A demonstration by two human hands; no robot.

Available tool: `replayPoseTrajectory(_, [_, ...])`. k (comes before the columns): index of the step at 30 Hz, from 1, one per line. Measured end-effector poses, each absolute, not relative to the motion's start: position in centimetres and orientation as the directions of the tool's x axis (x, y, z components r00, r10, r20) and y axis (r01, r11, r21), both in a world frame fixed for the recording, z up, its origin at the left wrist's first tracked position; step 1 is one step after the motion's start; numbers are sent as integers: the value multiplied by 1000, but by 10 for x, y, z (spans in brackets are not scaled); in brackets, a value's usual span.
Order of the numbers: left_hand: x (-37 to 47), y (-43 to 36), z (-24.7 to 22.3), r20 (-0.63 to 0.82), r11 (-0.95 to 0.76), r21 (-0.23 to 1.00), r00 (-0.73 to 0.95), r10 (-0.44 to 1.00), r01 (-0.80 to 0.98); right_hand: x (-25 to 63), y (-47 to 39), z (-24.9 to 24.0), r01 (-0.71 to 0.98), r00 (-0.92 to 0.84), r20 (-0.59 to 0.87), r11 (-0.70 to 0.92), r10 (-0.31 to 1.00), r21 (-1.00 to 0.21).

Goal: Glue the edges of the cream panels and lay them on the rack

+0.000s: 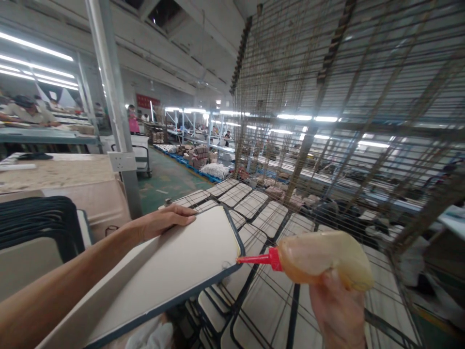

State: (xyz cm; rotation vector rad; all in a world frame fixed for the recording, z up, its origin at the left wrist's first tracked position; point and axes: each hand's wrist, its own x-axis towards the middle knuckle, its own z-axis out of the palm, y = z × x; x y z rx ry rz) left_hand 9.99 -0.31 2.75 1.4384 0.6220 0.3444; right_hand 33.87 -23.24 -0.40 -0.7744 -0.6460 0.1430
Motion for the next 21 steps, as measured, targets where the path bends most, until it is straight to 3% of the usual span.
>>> replayPoseTrajectory(7, [111, -5, 13, -185, 229, 973, 702, 687, 33, 334, -226, -10, 170, 846, 487, 754, 219, -634])
replayPoseTrajectory(21, [122, -7, -2, -126, 268, 959, 718, 684, -88, 336, -211, -16, 108, 842, 475, 785, 254, -611])
